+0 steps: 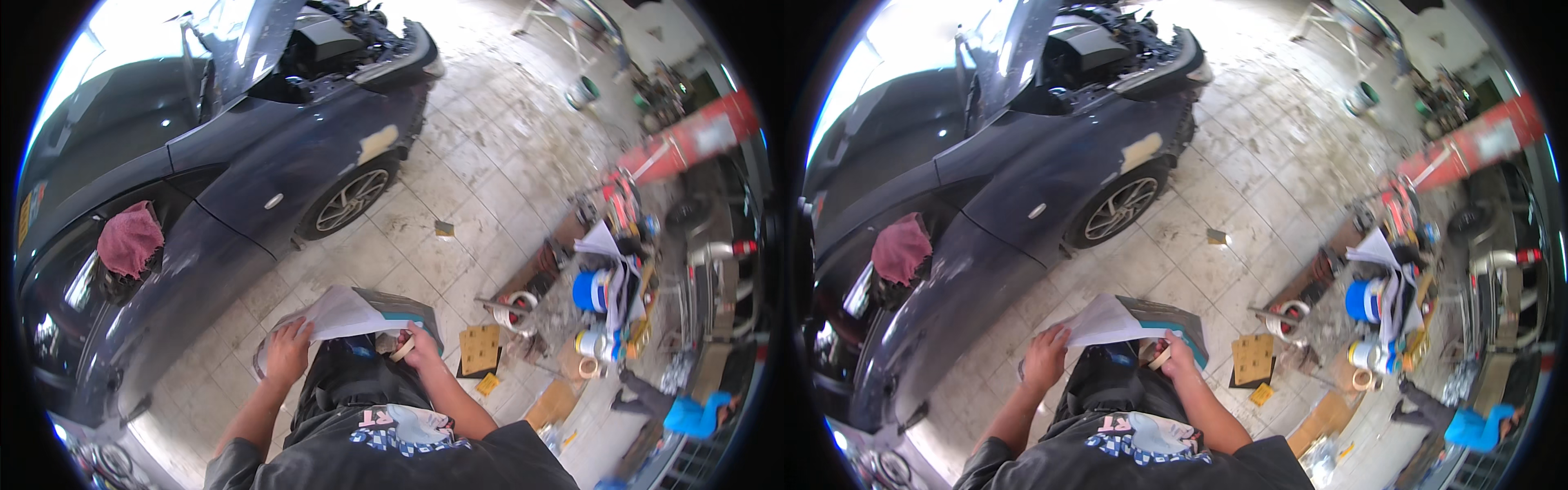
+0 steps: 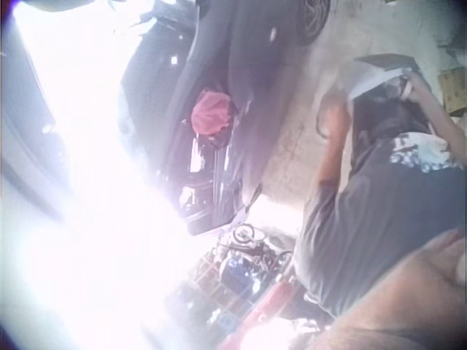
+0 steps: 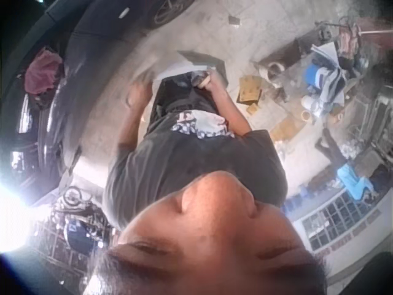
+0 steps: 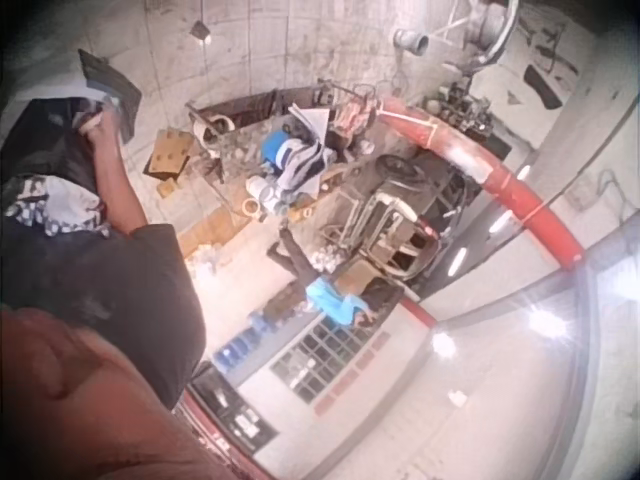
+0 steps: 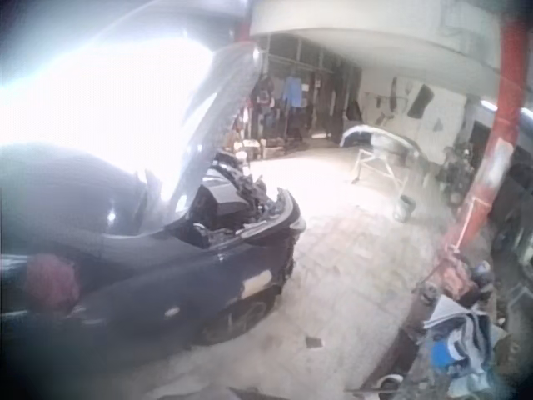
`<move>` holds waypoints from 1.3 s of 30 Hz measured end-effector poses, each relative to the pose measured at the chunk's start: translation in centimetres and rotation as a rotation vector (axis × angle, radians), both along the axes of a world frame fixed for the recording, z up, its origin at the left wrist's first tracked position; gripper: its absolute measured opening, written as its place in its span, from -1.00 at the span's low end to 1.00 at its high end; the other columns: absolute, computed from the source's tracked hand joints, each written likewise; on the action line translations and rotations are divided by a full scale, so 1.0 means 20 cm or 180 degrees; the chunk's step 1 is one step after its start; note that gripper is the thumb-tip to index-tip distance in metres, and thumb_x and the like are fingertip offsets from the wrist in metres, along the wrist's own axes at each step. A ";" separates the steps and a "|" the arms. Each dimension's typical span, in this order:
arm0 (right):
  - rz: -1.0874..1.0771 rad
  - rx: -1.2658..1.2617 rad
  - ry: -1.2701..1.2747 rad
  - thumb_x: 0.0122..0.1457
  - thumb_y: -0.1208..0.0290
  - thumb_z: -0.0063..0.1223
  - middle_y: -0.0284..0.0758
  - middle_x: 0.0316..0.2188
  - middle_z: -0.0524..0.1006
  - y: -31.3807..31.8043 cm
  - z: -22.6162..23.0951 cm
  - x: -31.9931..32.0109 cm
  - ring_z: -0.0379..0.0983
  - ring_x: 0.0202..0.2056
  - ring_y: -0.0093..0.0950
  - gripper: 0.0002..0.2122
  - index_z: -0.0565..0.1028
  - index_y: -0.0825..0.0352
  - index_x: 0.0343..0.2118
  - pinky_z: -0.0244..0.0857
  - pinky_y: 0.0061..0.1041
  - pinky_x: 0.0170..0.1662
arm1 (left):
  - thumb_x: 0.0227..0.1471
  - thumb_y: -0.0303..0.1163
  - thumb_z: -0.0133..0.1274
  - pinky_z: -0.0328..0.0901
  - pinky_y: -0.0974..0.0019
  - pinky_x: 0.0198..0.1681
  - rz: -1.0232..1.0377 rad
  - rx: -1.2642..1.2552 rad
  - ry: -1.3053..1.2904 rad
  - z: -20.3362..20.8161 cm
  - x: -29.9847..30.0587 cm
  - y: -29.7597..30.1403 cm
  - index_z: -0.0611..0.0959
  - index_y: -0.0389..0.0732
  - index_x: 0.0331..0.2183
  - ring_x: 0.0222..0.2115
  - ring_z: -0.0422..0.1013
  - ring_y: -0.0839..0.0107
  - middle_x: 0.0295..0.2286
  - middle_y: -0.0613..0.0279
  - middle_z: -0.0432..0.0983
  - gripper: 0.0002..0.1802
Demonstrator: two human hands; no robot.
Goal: The person covers sections of a dark-colored car with newspaper sheets and secures them with masking tape. They work on the rear bumper, trunk lid, and front bumper, smoothing the paper and applying tape to hold it in place.
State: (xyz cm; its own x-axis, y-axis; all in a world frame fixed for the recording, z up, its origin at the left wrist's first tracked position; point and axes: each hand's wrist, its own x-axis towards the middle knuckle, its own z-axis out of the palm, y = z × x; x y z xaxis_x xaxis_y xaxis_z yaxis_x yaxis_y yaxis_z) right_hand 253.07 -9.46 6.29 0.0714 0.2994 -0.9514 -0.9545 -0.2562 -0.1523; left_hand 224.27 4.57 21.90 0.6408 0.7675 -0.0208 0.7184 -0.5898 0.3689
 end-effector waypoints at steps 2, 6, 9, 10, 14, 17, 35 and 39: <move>-0.0004 0.0075 -0.0002 0.36 0.21 0.07 -0.28 -0.41 0.47 0.15 0.06 0.15 0.43 -0.42 -0.36 -0.75 0.44 0.34 -0.25 0.34 -0.31 -0.37 | -0.04 -0.54 0.15 0.35 -0.03 -0.03 0.0120 0.0202 -0.0229 0.00 0.11 -0.02 0.70 -0.09 -0.11 -0.04 0.46 0.02 0.01 0.09 0.53 -0.62; 0.0265 0.0163 -0.0406 0.36 0.22 0.08 -0.26 -0.38 0.47 0.43 0.25 0.41 0.46 -0.36 -0.34 -0.75 0.42 0.34 -0.22 0.35 -0.28 -0.32 | 0.23 -0.25 0.14 0.38 0.08 0.06 0.0892 -0.3122 -0.1658 -0.11 0.49 -0.05 0.67 -0.22 -0.05 -0.02 0.49 0.08 -0.03 0.07 0.55 -0.67; 0.0064 0.0166 -0.0529 0.36 0.24 0.10 -0.27 -0.35 0.50 0.60 0.36 0.60 0.50 -0.32 -0.35 -0.77 0.43 0.33 -0.20 0.38 -0.31 -0.34 | 0.31 -0.11 0.07 0.41 0.13 0.03 0.2948 -0.6571 -0.2974 -0.34 0.85 0.06 0.57 -0.27 0.06 -0.06 0.52 0.21 -0.08 0.13 0.59 -0.53; 0.0145 0.0266 -0.0610 0.36 0.24 0.11 -0.29 -0.32 0.50 0.65 0.40 0.67 0.50 -0.30 -0.37 -0.78 0.44 0.31 -0.21 0.37 -0.33 -0.32 | 0.32 -0.08 0.05 0.42 0.15 0.03 0.3564 -0.7666 -0.3658 -0.43 0.96 0.13 0.54 -0.28 0.09 -0.07 0.52 0.24 -0.10 0.15 0.60 -0.49; 0.0098 0.0194 -0.0770 0.34 0.25 0.14 -0.33 -0.33 0.50 0.85 0.47 0.93 0.49 -0.32 -0.41 -0.80 0.45 0.28 -0.21 0.36 -0.38 -0.29 | 0.27 -0.14 0.14 0.42 0.29 -0.11 0.4572 -0.6269 -0.4732 -0.71 1.30 0.26 0.55 -0.17 -0.01 -0.17 0.53 0.35 -0.22 0.27 0.62 -0.62; -0.0130 -0.0109 -0.0804 0.36 0.22 0.11 -0.38 -0.31 0.47 1.03 0.45 1.14 0.45 -0.32 -0.44 -0.80 0.45 0.23 -0.17 0.35 -0.39 -0.29 | 0.22 -0.22 0.20 0.38 0.39 -0.22 0.5001 -0.5225 -0.4912 -0.83 1.46 0.41 0.58 -0.11 -0.14 -0.25 0.52 0.45 -0.27 0.35 0.60 -0.75; 0.0788 0.0672 -0.0419 0.49 0.04 -0.28 -0.23 -0.22 0.52 2.32 -0.48 1.41 0.51 -0.25 -0.31 -0.60 0.37 0.35 -0.03 0.46 -0.32 -0.28 | 0.26 -0.28 0.15 0.49 0.32 -0.27 0.4853 -0.2264 -0.6103 -1.35 1.72 1.35 0.61 -0.18 -0.28 -0.27 0.61 0.30 -0.31 0.17 0.66 -0.83; 0.1096 0.1043 -0.0459 0.48 0.02 -0.26 -0.22 -0.23 0.53 2.44 -0.64 1.33 0.56 -0.23 -0.30 -0.59 0.37 0.34 0.01 0.49 -0.33 -0.21 | 0.26 -0.30 0.14 0.53 0.27 -0.28 0.4589 -0.1807 -0.6233 -1.59 1.62 1.50 0.62 -0.17 -0.33 -0.31 0.62 0.26 -0.34 0.16 0.66 -0.84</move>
State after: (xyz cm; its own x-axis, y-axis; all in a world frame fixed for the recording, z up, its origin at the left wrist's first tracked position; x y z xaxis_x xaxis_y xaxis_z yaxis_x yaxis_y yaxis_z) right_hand 279.60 39.43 -6.49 0.0397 0.6105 -0.7910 -0.7863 -0.4694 -0.4017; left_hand 256.57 34.53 -9.96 -0.4580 0.6776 -0.5753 -0.7530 0.0483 0.6563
